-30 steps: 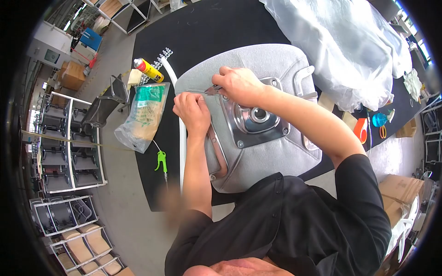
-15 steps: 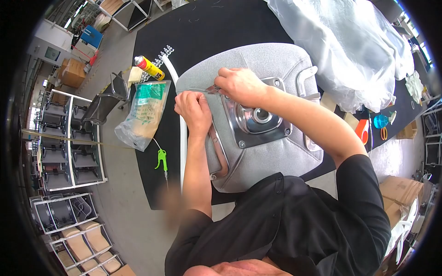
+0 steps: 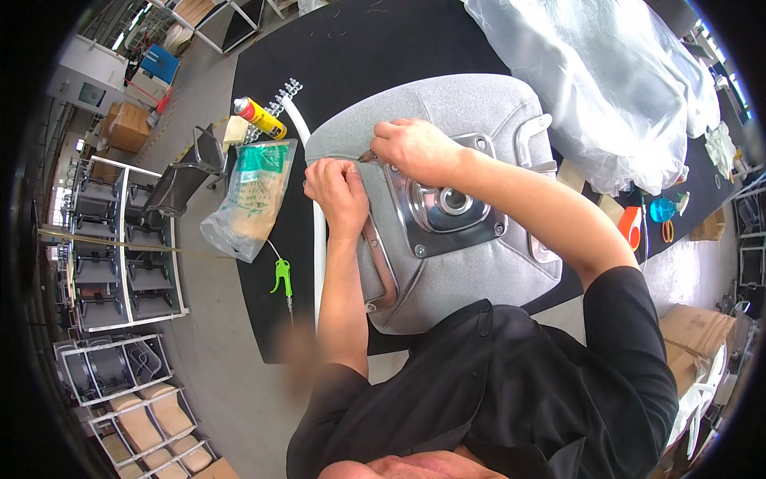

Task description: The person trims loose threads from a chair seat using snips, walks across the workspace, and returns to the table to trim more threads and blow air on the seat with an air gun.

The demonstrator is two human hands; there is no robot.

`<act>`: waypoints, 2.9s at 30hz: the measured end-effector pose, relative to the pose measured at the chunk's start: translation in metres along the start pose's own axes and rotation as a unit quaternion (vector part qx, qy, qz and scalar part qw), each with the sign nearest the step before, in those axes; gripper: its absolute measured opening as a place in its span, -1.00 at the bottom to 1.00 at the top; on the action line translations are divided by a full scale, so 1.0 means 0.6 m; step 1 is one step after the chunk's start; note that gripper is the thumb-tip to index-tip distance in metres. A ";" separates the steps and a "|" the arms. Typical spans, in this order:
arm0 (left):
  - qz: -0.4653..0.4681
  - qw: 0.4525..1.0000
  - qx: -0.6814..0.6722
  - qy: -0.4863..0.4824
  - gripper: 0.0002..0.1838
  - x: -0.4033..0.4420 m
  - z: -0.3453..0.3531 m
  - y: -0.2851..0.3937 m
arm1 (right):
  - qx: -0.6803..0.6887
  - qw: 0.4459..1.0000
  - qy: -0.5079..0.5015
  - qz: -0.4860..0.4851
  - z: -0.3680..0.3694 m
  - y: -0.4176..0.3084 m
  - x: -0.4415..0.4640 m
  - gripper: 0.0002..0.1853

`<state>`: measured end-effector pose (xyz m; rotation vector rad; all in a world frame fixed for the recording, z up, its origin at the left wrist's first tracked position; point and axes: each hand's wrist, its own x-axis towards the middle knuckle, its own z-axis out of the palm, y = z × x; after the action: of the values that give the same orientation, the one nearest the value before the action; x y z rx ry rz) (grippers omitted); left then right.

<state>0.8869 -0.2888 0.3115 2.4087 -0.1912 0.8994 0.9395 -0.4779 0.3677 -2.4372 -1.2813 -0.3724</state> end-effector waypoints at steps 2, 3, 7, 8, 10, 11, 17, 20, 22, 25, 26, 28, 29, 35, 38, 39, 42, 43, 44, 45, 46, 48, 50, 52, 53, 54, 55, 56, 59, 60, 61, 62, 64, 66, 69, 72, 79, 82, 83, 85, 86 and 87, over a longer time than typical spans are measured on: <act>-0.001 1.000 0.001 -0.003 -0.90 -0.001 0.001 -0.001 | 0.002 1.000 0.003 -0.005 0.001 0.003 0.002 -0.82; -0.002 1.000 0.002 -0.005 -0.90 0.000 0.001 -0.002 | 0.005 1.000 0.007 -0.010 0.002 0.004 0.003 -0.83; -0.002 1.000 0.005 -0.005 -0.90 0.000 0.001 0.000 | 0.011 1.000 0.022 -0.018 0.002 0.006 0.004 -0.84; -0.002 1.000 0.002 -0.002 -0.91 0.000 0.002 -0.001 | 0.030 0.999 0.028 -0.017 0.002 0.007 0.004 -0.83; -0.002 1.000 0.001 0.002 -0.91 -0.002 0.002 -0.004 | 0.049 0.998 0.034 -0.016 0.000 0.008 0.004 -0.82; 0.000 1.000 -0.010 0.021 -0.92 -0.002 0.002 -0.005 | 0.067 0.998 0.020 0.008 -0.006 0.007 0.005 -0.81; -0.041 0.996 0.067 0.033 -0.94 -0.083 -0.089 -0.078 | 0.101 0.989 0.006 0.111 -0.037 0.026 -0.016 -0.78; -0.213 0.913 0.247 -0.245 -0.87 -0.186 -0.150 -0.149 | 0.125 0.985 0.038 0.117 -0.036 0.041 -0.022 -0.71; -0.288 0.840 0.316 -0.335 -0.88 -0.245 -0.168 -0.169 | 0.137 0.982 0.029 0.128 -0.037 0.033 -0.018 -0.70; -0.308 0.926 0.138 -0.170 -0.93 -0.208 -0.176 -0.148 | 0.141 0.981 0.015 0.136 -0.037 0.027 -0.013 -0.68; -0.281 0.943 0.136 -0.118 -0.91 -0.172 -0.172 -0.120 | 0.135 0.982 0.014 0.128 -0.033 0.028 -0.014 -0.69; -0.188 0.981 0.042 -0.025 -0.88 -0.104 -0.146 -0.064 | 0.122 0.986 0.018 0.114 -0.036 0.030 -0.011 -0.69; -0.134 0.990 0.011 -0.036 -0.89 -0.073 -0.130 -0.036 | 0.125 0.985 0.013 0.114 -0.039 0.029 -0.013 -0.70; -0.088 0.987 0.037 -0.128 -0.82 -0.006 -0.038 0.044 | 0.146 0.981 0.019 0.124 -0.039 0.038 -0.019 -0.70; -0.083 0.983 0.085 -0.140 -0.80 -0.002 -0.035 0.056 | 0.152 0.980 0.026 0.124 -0.036 0.037 -0.020 -0.71; -0.075 0.982 0.104 -0.141 -0.79 -0.001 -0.037 0.062 | 0.148 0.981 0.021 0.123 -0.035 0.035 -0.021 -0.71; -0.076 0.974 0.136 -0.164 -0.80 0.007 -0.039 0.077 | 0.135 0.984 0.025 0.116 -0.030 0.034 -0.022 -0.71; -0.075 0.974 0.138 -0.164 -0.80 0.006 -0.035 0.079 | 0.136 0.983 0.027 0.117 -0.029 0.034 -0.022 -0.71; -0.067 0.979 0.131 -0.144 -0.81 0.003 -0.028 0.079 | 0.134 0.984 0.023 0.114 -0.029 0.034 -0.023 -0.71; -0.058 0.983 0.123 -0.124 -0.82 0.003 -0.023 0.079 | 0.131 0.985 0.019 0.111 -0.029 0.036 -0.024 -0.71; -0.055 0.983 0.122 -0.124 -0.82 0.007 -0.022 0.077 | 0.129 0.985 0.021 0.112 -0.029 0.039 -0.024 -0.71; -0.103 0.980 0.059 -0.159 -0.84 0.011 -0.024 0.072 | 0.134 0.985 0.029 0.100 -0.028 0.040 -0.024 -0.72; -0.095 0.979 0.073 -0.168 -0.85 0.018 -0.028 0.078 | 0.141 0.983 0.010 0.113 -0.032 0.041 -0.023 -0.72; -0.085 0.977 0.091 -0.174 -0.86 0.022 -0.029 0.077 | 0.150 0.981 -0.006 0.122 -0.035 0.041 -0.019 -0.72; -0.072 0.978 0.105 -0.164 -0.85 0.022 -0.026 0.073 | 0.147 0.981 -0.007 0.124 -0.036 0.040 -0.019 -0.72; -0.059 0.979 0.119 -0.155 -0.84 0.022 -0.024 0.072 | 0.145 0.981 -0.009 0.126 -0.037 0.038 -0.020 -0.73; -0.057 0.979 0.119 -0.156 -0.84 0.022 -0.023 0.073 | 0.145 0.981 -0.007 0.126 -0.036 0.037 -0.021 -0.73; -0.059 0.977 0.130 -0.157 -0.86 0.024 -0.021 0.075 | 0.136 0.983 -0.002 0.122 -0.034 0.035 -0.021 -0.73; -0.052 0.975 0.155 -0.151 -0.89 0.022 -0.010 0.074 | 0.122 0.986 -0.003 0.117 -0.035 0.031 -0.022 -0.74; -0.043 0.975 0.168 -0.141 -0.89 0.021 -0.005 0.070 | 0.114 0.987 -0.009 0.116 -0.037 0.031 -0.022 -0.76; -0.039 0.975 0.169 -0.140 -0.89 0.020 -0.004 0.066 | 0.113 0.987 -0.006 0.117 -0.037 0.031 -0.022 -0.76; -0.032 0.981 0.139 -0.129 -0.89 0.017 -0.004 0.061 | 0.121 0.987 -0.001 0.109 -0.035 0.031 -0.022 -0.76; -0.021 0.986 0.108 -0.122 -0.89 0.011 -0.003 0.053 | 0.128 0.986 0.006 0.106 -0.036 0.032 -0.025 -0.75; -0.024 0.990 0.064 -0.125 -0.88 0.009 -0.003 0.046 | 0.118 0.989 0.001 0.091 -0.037 0.032 -0.023 -0.76; -0.029 0.991 0.049 -0.121 -0.87 0.007 -0.004 0.044 | 0.115 0.990 -0.012 0.085 -0.040 0.031 -0.024 -0.75; -0.050 0.991 0.015 -0.127 -0.87 0.008 -0.007 0.047 | 0.097 0.994 0.006 0.060 -0.032 0.032 -0.026 -0.76; -0.056 0.989 0.010 -0.133 -0.86 0.009 -0.008 0.048 | 0.102 0.994 0.009 0.049 -0.029 0.030 -0.027 -0.79; -0.055 0.990 0.010 -0.132 -0.86 0.008 -0.007 0.047 | 0.097 0.995 0.013 0.035 -0.025 0.031 -0.026 -0.79; -0.054 0.990 0.013 -0.133 -0.86 0.008 -0.007 0.046 | 0.100 0.994 0.016 0.028 -0.024 0.032 -0.026 -0.79; -0.053 0.989 0.017 -0.135 -0.86 0.007 -0.007 0.046 | 0.103 0.994 0.018 0.021 -0.022 0.032 -0.025 -0.80; -0.055 0.989 0.016 -0.137 -0.86 0.007 -0.007 0.047 | 0.094 0.995 0.019 0.020 -0.022 0.031 -0.025 -0.81; -0.057 0.989 0.015 -0.138 -0.86 0.008 -0.008 0.048 | 0.084 0.996 0.019 0.018 -0.022 0.030 -0.025 -0.81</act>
<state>0.8787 -0.3099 0.3303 2.5366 -0.1424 0.5197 0.9454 -0.5037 0.3702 -2.2978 -1.1995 -0.2877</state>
